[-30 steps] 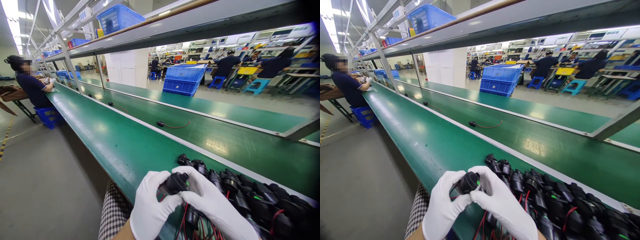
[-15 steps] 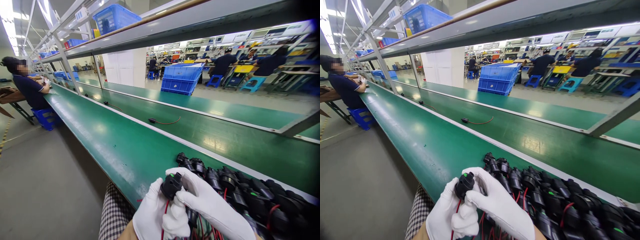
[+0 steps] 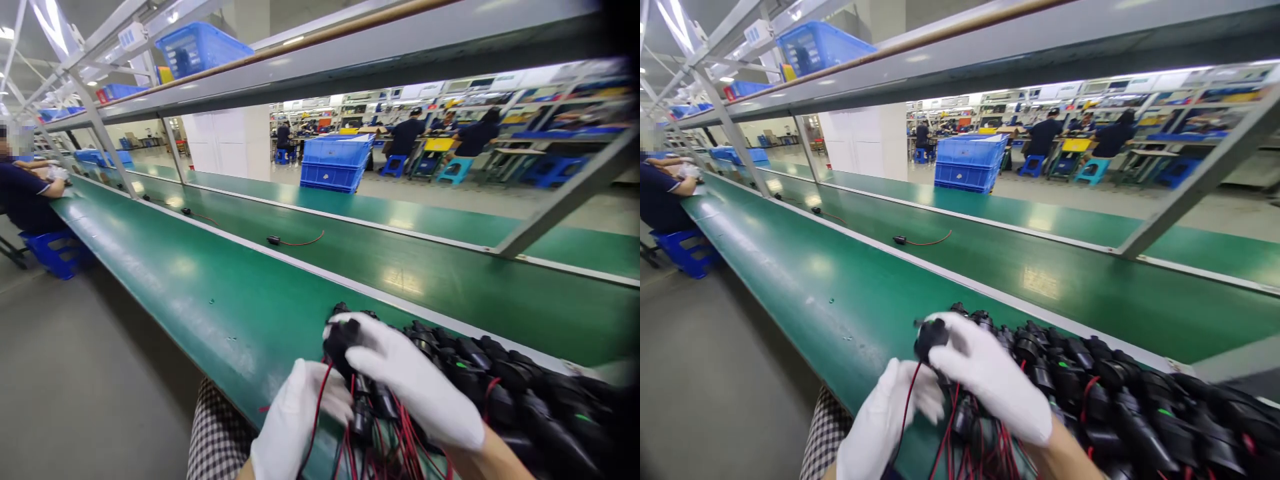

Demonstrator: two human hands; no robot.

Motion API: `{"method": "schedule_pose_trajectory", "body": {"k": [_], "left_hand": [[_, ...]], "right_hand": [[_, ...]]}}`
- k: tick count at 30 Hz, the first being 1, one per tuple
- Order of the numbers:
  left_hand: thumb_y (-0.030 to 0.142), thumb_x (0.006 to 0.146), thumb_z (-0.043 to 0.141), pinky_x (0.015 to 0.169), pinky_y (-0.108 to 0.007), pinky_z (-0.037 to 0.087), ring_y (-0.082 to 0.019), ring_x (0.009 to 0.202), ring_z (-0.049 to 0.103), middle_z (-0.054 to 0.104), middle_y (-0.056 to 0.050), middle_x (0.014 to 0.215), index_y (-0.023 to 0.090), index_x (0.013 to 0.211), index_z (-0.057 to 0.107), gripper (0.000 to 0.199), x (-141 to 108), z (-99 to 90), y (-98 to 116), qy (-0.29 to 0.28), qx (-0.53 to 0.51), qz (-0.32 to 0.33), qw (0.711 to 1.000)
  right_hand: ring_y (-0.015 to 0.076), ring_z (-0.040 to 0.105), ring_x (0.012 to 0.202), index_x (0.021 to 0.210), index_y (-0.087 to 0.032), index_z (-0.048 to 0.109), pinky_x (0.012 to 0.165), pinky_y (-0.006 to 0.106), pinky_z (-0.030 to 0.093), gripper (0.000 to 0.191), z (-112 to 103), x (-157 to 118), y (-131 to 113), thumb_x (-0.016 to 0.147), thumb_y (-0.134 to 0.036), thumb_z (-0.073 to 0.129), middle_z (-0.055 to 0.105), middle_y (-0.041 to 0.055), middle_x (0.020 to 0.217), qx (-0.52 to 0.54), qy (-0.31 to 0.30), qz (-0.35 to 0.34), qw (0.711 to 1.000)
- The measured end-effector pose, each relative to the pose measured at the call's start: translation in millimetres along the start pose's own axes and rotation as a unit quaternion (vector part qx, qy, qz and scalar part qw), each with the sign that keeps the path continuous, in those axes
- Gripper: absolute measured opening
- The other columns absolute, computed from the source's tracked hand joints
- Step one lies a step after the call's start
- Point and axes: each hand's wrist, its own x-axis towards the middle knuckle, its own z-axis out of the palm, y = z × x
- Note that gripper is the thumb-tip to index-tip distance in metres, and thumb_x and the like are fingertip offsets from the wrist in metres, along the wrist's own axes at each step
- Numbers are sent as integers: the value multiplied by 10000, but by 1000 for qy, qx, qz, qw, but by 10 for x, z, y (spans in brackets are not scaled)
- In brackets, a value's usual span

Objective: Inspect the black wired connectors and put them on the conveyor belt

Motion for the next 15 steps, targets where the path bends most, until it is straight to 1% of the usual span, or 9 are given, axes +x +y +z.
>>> {"method": "schedule_pose_trajectory", "body": {"k": [1,2,4,5,6,7,9,13,15], "left_hand": [[520,925,477,971,-256,418,-157,1067,571,648,-49,1114,191,1079,615,388,-8,-69,3,50,51,44,997],[462,934,496,1087,-253,309,-156,1228,475,581,-39,1266,220,1166,582,346,-12,-154,5,109,111,94,983],[435,949,453,1159,-366,234,-214,1307,416,515,-70,1352,225,1228,550,362,0,-365,-15,258,371,210,867],[421,956,426,1160,-418,242,-236,1314,413,499,-85,1368,227,1255,533,372,16,-480,-45,296,447,234,811],[405,958,412,1148,-454,270,-251,1306,427,503,-96,1365,226,1268,526,375,37,-593,-89,315,494,243,773],[392,954,415,1129,-478,307,-261,1281,457,526,-106,1341,220,1254,539,368,62,-700,-145,320,525,244,750],[374,941,438,1075,-500,387,-270,1208,530,592,-114,1267,210,1205,583,343,115,-879,-275,310,572,240,721],[372,915,492,929,-487,514,-273,1066,627,678,-102,1152,214,1141,645,315,209,-1082,-470,250,669,277,643],[360,914,497,861,-454,551,-260,1008,655,700,-89,1109,222,1122,657,297,238,-1122,-498,225,702,305,602]], "right_hand": [[256,606,908,1022,-213,586,809,375,481,328,-169,33,-72,854,-494,570,656,52,984,-73,99,-16,992],[262,613,894,1047,-224,583,811,391,476,337,-370,77,-145,862,-505,571,663,61,992,-159,213,-37,963],[276,623,881,1127,-241,569,811,418,472,383,-828,191,-261,881,-533,571,670,89,1008,-357,400,-57,842],[291,617,931,1157,-243,562,827,432,462,386,-1061,255,-287,896,-528,554,662,107,1061,-398,431,-53,808],[307,582,1057,1163,-237,570,869,427,450,372,-1281,321,-281,921,-515,516,641,110,1152,-427,429,-45,794],[318,527,1166,1152,-203,585,919,419,427,371,-1478,387,-239,943,-489,474,608,110,1227,-459,410,-27,788],[305,514,1203,1104,-118,627,953,418,415,387,-1783,510,-41,986,-406,398,597,77,1197,-510,329,31,794],[198,634,961,1031,-125,642,855,393,529,194,-2074,664,632,959,-293,579,643,65,1061,-561,185,172,788],[188,643,912,1055,-137,633,814,383,554,196,-2133,688,944,933,-290,627,651,66,1056,-574,122,235,775]]}}
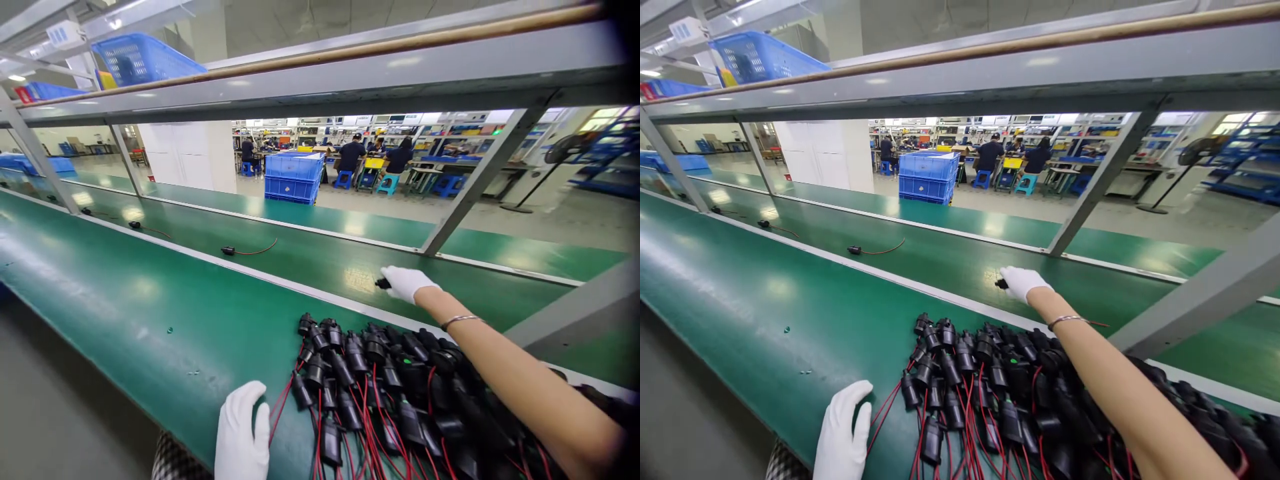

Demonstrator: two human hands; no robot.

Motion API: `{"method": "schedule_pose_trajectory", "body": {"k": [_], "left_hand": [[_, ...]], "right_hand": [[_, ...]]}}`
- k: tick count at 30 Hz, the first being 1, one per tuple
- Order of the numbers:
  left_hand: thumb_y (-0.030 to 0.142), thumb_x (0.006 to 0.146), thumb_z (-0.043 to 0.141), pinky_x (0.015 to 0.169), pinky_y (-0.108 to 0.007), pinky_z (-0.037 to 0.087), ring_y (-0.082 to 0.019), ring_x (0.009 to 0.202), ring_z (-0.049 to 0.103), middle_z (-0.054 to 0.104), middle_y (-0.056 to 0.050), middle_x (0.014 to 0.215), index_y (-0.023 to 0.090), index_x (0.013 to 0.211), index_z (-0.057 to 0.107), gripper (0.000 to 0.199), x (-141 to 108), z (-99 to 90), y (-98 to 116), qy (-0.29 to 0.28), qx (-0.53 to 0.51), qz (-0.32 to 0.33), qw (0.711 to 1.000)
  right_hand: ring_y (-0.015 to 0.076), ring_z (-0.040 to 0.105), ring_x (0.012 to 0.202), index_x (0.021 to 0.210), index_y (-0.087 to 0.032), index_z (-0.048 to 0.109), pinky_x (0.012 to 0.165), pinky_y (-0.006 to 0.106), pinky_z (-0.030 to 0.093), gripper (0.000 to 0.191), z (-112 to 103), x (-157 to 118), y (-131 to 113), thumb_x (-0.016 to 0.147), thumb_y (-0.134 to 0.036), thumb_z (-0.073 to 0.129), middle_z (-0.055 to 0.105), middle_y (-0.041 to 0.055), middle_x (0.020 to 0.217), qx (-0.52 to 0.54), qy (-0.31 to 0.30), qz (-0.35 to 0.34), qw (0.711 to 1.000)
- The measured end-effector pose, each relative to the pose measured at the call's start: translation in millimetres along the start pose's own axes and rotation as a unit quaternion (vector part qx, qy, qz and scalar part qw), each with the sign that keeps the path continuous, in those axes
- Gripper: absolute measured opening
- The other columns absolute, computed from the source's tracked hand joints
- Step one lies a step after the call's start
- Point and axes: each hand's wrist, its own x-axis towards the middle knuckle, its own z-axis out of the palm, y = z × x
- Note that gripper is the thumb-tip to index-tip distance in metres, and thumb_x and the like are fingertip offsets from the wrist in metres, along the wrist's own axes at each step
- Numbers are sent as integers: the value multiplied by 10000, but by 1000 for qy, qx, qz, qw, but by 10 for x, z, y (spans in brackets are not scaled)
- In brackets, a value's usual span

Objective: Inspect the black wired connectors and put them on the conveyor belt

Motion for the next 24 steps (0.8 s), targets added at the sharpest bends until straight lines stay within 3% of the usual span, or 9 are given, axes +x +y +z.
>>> {"method": "schedule_pose_trajectory", "body": {"k": [3,7,9,13,16,19,24], "left_hand": [[343,923,486,839,-430,564,-242,986,665,708,-74,1085,230,1107,654,274,16,5,-8,3,28,25,999],[346,927,480,826,-431,569,-238,973,667,708,-70,1071,234,1099,644,262,45,-26,51,-5,35,32,999],[347,930,470,822,-438,572,-239,963,669,711,-69,1057,233,1085,647,261,55,-46,95,-7,24,25,999],[354,934,445,857,-470,563,-246,980,660,704,-76,1060,235,1056,657,272,56,-97,165,-15,-12,-17,1000],[362,934,437,892,-482,550,-245,1006,646,692,-77,1082,241,1058,656,279,47,-136,184,-31,-45,-48,997],[366,940,417,928,-492,530,-240,1032,629,679,-78,1094,238,1058,647,288,44,-166,189,-47,-81,-72,993],[374,950,389,987,-502,487,-229,1064,602,660,-77,1105,234,1057,632,300,56,-199,211,-63,-122,-96,986]], "right_hand": [[195,645,923,1097,-130,621,812,389,557,232,238,97,89,937,-298,620,646,68,1075,-50,-85,7,995],[213,633,974,1122,-138,614,852,419,542,248,228,117,-49,936,-302,620,633,77,1120,-92,-119,-23,988],[220,623,999,1139,-146,609,880,439,525,256,161,37,-265,950,-318,593,626,82,1144,-93,-109,-70,987],[210,619,1004,1187,-182,602,897,412,504,307,71,-360,-844,939,-362,587,637,72,1153,-52,-107,-233,965],[246,621,1014,1271,-186,580,879,385,498,528,86,-677,-1172,793,-360,719,661,91,1121,-43,-118,-318,940],[289,629,993,1325,-131,545,848,403,497,688,162,-807,-1309,701,-324,758,674,138,1085,-63,-112,-334,934],[243,644,926,1291,-136,541,834,421,504,591,280,-732,-1331,800,-420,706,676,97,1033,-97,-98,-310,941]]}}
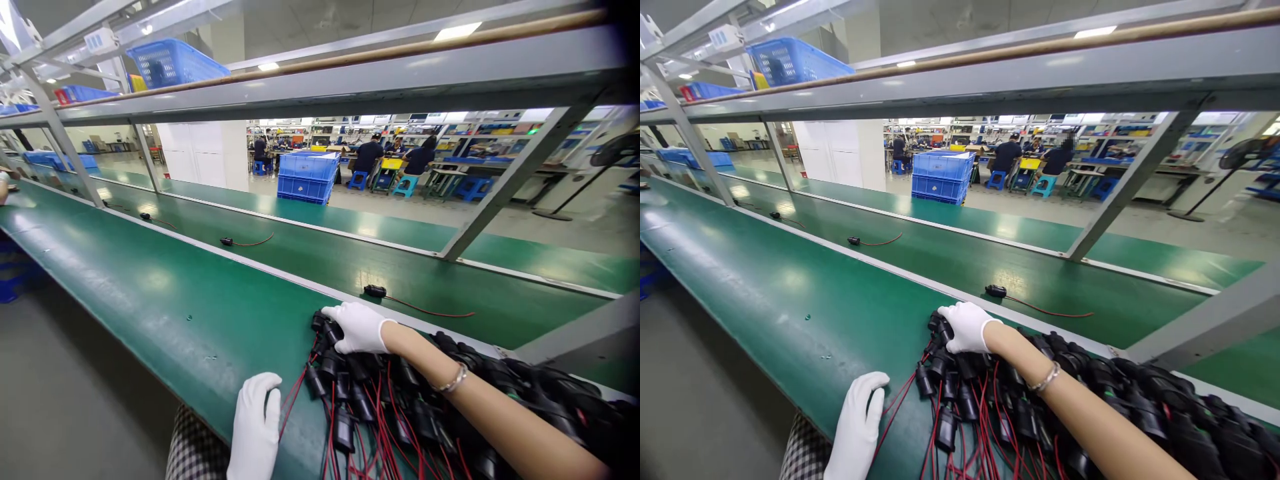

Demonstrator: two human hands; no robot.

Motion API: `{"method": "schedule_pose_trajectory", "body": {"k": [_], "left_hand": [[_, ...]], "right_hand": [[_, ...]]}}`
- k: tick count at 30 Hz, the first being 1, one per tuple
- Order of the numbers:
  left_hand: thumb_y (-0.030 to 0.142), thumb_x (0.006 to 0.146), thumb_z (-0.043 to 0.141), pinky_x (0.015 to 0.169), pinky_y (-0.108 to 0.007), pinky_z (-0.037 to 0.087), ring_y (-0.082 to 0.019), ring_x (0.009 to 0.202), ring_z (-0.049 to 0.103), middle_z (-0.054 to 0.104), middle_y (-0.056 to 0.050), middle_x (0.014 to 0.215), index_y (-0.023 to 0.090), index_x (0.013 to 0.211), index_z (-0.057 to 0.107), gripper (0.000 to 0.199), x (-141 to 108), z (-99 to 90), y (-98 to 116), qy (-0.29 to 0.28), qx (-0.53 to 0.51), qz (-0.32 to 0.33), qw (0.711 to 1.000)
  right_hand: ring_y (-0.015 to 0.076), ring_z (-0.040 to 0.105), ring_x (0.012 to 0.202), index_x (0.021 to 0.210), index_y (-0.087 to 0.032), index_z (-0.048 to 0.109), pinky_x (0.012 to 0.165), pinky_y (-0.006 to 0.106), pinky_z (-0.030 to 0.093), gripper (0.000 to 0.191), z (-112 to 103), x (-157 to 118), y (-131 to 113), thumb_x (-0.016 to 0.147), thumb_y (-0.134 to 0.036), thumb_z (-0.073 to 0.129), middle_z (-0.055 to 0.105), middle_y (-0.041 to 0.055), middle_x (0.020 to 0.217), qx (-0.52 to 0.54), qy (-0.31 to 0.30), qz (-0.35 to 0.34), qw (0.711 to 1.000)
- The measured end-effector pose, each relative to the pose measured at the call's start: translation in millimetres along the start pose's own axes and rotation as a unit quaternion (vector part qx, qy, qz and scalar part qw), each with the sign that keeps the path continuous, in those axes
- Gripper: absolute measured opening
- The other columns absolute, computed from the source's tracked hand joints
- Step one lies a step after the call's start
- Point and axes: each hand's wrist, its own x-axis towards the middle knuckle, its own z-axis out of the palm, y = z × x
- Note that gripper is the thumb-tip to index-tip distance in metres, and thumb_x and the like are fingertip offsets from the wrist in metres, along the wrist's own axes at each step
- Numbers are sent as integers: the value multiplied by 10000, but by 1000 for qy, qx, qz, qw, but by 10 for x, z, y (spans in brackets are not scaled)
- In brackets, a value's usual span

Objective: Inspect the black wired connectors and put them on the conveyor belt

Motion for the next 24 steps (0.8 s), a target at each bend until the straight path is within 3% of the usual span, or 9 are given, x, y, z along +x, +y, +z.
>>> {"method": "schedule_pose_trajectory", "body": {"k": [4,8,11,14,18,24], "left_hand": [[379,957,374,1006,-491,472,-222,1084,583,642,-79,1119,234,1067,624,310,-9,-23,26,-9,-18,-16,1000],[380,954,378,1007,-502,461,-230,1082,578,635,-86,1118,230,1063,625,309,-40,-23,56,-13,-24,-22,999],[377,951,386,998,-503,460,-234,1065,579,636,-88,1100,228,1054,628,302,-57,0,121,-28,-32,-13,999],[369,956,378,1001,-486,455,-228,1076,569,625,-89,1113,225,1063,620,302,-55,15,216,-50,-52,-3,997],[362,968,350,1011,-464,441,-218,1086,559,617,-89,1119,218,1067,608,311,-17,-11,327,-66,-84,-13,994],[353,977,348,995,-433,437,-208,1066,557,621,-81,1091,213,1039,598,293,60,-49,399,-65,-111,-13,992]], "right_hand": [[253,632,949,1240,-138,575,839,419,493,509,-52,-78,-49,820,-403,687,673,96,1022,-10,26,17,999],[295,620,963,1121,-152,656,824,399,473,342,-104,-325,-297,860,-370,621,676,121,981,-5,73,38,997],[331,632,886,980,-131,705,753,403,483,408,-30,-459,-538,765,-478,703,676,147,921,-4,74,65,995],[347,628,881,927,-103,710,752,413,477,381,89,-472,-689,733,-431,729,675,171,910,-13,77,88,993],[316,619,888,910,-122,703,757,388,463,253,174,-407,-715,784,-339,674,670,153,908,-25,89,102,991],[365,589,889,934,-80,721,741,434,452,427,199,-365,-698,751,-465,705,647,199,929,-46,99,107,988]]}}
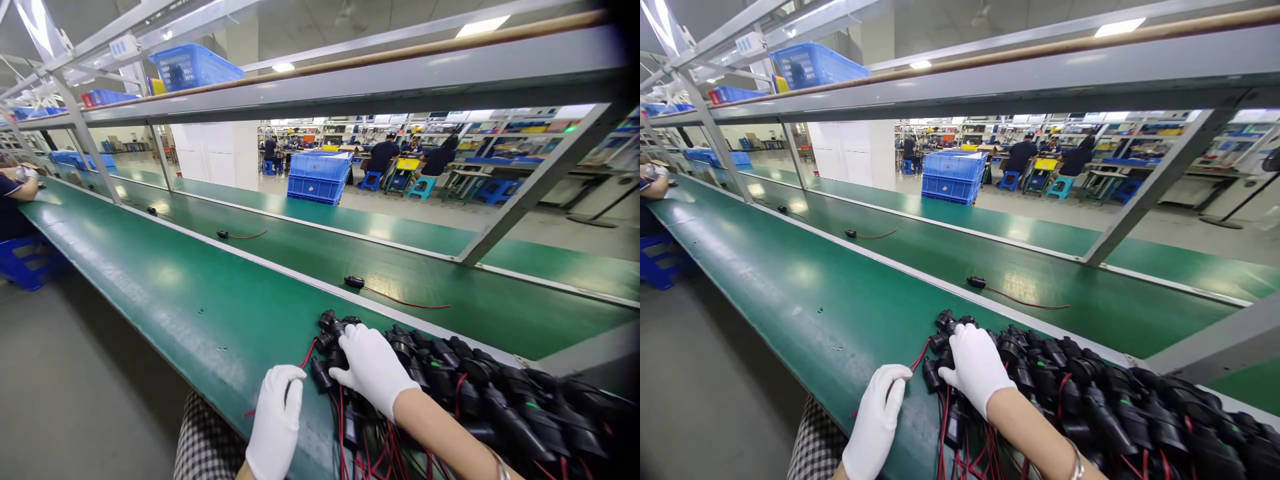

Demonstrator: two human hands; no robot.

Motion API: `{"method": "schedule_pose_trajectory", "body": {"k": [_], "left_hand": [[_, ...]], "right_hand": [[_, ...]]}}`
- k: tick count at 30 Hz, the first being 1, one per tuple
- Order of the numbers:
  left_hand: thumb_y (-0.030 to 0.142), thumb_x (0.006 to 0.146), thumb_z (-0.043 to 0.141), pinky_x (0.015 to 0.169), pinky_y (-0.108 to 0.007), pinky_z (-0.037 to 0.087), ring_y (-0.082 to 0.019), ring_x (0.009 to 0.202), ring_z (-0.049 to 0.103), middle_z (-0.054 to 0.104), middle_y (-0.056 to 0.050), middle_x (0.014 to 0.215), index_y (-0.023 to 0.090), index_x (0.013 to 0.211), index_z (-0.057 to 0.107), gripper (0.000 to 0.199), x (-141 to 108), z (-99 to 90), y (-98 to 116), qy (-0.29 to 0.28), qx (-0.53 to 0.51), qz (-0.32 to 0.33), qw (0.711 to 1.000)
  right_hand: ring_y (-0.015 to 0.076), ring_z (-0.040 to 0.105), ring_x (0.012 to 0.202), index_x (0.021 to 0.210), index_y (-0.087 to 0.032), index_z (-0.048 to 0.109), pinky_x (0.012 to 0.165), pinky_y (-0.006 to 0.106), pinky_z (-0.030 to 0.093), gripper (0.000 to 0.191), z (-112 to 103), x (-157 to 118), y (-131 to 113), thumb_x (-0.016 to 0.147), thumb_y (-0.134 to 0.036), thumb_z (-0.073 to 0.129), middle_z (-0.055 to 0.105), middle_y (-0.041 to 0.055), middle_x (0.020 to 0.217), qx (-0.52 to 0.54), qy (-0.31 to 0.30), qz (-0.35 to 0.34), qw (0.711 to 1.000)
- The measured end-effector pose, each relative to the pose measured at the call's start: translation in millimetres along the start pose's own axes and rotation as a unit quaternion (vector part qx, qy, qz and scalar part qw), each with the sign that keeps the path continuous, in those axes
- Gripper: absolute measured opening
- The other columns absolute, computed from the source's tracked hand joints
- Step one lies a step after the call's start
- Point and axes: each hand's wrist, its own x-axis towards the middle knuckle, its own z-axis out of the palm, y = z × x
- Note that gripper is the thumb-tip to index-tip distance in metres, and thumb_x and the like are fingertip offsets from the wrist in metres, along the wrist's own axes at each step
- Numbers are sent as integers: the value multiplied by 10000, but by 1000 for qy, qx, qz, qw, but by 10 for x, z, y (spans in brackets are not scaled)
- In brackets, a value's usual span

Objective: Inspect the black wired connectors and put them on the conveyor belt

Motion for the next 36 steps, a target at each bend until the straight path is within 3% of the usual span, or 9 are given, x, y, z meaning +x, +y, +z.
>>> {"method": "schedule_pose_trajectory", "body": {"k": [11,14,17,19,22,24,31,34,36], "left_hand": [[362,968,364,953,-390,450,-206,1021,580,647,-73,1056,209,993,628,306,35,-2,40,-12,-27,-29,999],[387,968,363,973,-389,441,-211,1041,586,654,-80,1079,200,1020,632,332,98,-38,83,-27,-52,-53,997],[413,963,395,1026,-382,421,-214,1105,582,658,-89,1146,186,1092,629,351,178,-114,226,-66,-142,-58,986],[414,964,411,1045,-371,407,-215,1139,570,650,-91,1189,173,1155,619,371,219,-191,385,-114,-223,-36,968],[426,943,475,1015,-362,415,-230,1116,575,653,-93,1177,151,1197,610,398,237,-302,608,-178,-317,10,931],[462,896,556,980,-359,428,-245,1090,582,657,-94,1148,145,1198,609,441,218,-341,666,-189,-347,21,918],[522,785,679,933,-352,427,-258,1040,566,646,-86,1084,154,1103,647,488,116,-328,508,-170,-304,-3,937],[531,775,686,901,-330,435,-247,1018,568,647,-79,1069,154,1093,649,495,119,-342,551,-171,-309,-1,936],[540,810,642,876,-319,441,-234,990,573,658,-73,1020,147,1067,657,470,131,-337,603,-170,-317,-7,933]], "right_hand": [[352,577,842,785,-105,730,697,415,429,407,83,46,42,674,-497,739,639,184,857,23,35,-2,999],[337,574,807,780,-114,715,689,406,426,392,-22,19,63,656,-483,753,628,162,830,42,77,1,996],[312,574,867,899,-142,702,758,395,431,376,-206,-66,37,693,-455,737,635,145,933,70,139,-22,988],[279,583,859,954,-173,670,775,381,436,324,-310,-143,-5,739,-412,704,637,117,929,103,231,-79,964],[231,596,779,1065,-212,575,745,369,453,274,-350,-253,-65,798,-236,632,630,59,831,156,398,-187,884],[220,609,805,1161,-234,508,777,381,469,388,-305,-300,-88,797,-139,600,643,46,867,179,443,-225,849],[224,661,845,1210,-253,490,797,394,516,455,-241,-337,-135,788,-100,562,691,55,915,227,427,-257,837],[224,664,859,1215,-240,457,794,388,523,463,-309,-342,-158,786,-90,542,683,69,940,257,416,-263,832],[226,662,850,1161,-249,469,770,377,532,426,-338,-344,-181,766,-126,569,671,58,942,316,371,-238,840]]}}
